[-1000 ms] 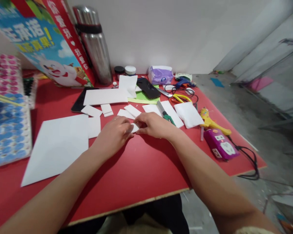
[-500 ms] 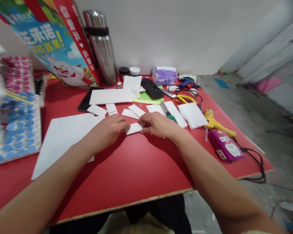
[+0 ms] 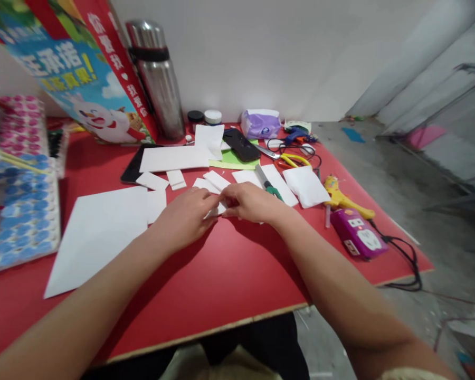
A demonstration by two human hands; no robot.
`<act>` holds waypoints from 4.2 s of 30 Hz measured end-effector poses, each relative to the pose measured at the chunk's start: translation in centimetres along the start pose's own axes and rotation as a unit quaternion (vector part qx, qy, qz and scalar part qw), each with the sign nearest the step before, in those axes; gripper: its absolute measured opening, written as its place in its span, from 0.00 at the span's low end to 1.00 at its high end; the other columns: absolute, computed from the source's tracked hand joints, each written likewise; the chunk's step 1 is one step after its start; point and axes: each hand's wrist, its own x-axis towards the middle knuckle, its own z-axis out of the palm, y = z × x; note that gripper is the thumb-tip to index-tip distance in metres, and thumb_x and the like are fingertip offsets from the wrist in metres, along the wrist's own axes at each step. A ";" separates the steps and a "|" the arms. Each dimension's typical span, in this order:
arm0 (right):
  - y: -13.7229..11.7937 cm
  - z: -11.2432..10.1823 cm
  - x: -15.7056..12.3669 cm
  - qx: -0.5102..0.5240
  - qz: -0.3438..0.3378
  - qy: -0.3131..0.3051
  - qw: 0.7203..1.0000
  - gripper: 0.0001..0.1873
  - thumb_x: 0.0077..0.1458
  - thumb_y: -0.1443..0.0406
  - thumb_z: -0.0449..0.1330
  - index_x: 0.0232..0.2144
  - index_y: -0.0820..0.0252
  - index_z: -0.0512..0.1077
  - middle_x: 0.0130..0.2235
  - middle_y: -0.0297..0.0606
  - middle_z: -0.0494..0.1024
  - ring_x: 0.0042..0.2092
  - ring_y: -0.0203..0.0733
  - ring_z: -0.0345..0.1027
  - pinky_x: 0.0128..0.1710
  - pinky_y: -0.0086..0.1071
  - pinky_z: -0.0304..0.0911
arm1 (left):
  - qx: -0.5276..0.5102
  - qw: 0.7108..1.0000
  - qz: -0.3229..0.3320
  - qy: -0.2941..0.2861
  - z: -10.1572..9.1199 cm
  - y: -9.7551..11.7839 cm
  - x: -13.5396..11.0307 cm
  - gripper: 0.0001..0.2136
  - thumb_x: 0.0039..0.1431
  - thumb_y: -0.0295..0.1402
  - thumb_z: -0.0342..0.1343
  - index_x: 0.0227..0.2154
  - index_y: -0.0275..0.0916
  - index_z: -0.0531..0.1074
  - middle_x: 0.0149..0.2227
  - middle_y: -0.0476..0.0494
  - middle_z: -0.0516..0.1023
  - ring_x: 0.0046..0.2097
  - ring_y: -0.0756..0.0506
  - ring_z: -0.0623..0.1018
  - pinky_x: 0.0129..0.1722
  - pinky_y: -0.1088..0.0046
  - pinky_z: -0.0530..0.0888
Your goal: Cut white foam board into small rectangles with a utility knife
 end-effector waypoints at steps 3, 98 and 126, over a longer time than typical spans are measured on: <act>0.1 0.1 0.1 -0.014 -0.007 -0.002 1.000 0.08 0.57 0.67 0.69 0.39 0.63 0.78 0.36 0.38 0.79 0.37 0.38 0.68 0.37 0.29 0.56 | -0.001 0.999 -0.005 0.037 1.2 -0.1 -0.2 0.07 0.68 0.30 0.51 0.41 0.36 0.74 0.40 0.37 0.77 0.43 0.38 0.74 0.42 0.60 0.72; -3.8 -2.3 -10.4 -0.274 0.281 -0.014 0.920 0.34 0.72 0.62 0.47 0.75 0.65 0.43 0.43 0.52 0.82 0.40 0.52 0.78 0.31 0.33 0.59 | -0.062 0.982 -0.042 0.174 2.4 -0.3 -1.0 0.09 0.64 0.30 0.53 0.44 0.36 0.75 0.46 0.35 0.81 0.48 0.36 0.77 0.51 0.55 0.74; -5.4 -3.2 -9.4 -0.110 0.080 -0.220 0.966 0.11 0.69 0.66 0.54 0.38 0.59 0.77 0.41 0.43 0.81 0.39 0.42 0.74 0.38 0.33 0.64 | -0.054 0.966 -0.155 0.199 1.7 -3.5 -1.3 0.14 0.66 0.36 0.54 0.50 0.37 0.74 0.50 0.35 0.81 0.51 0.34 0.78 0.52 0.55 0.72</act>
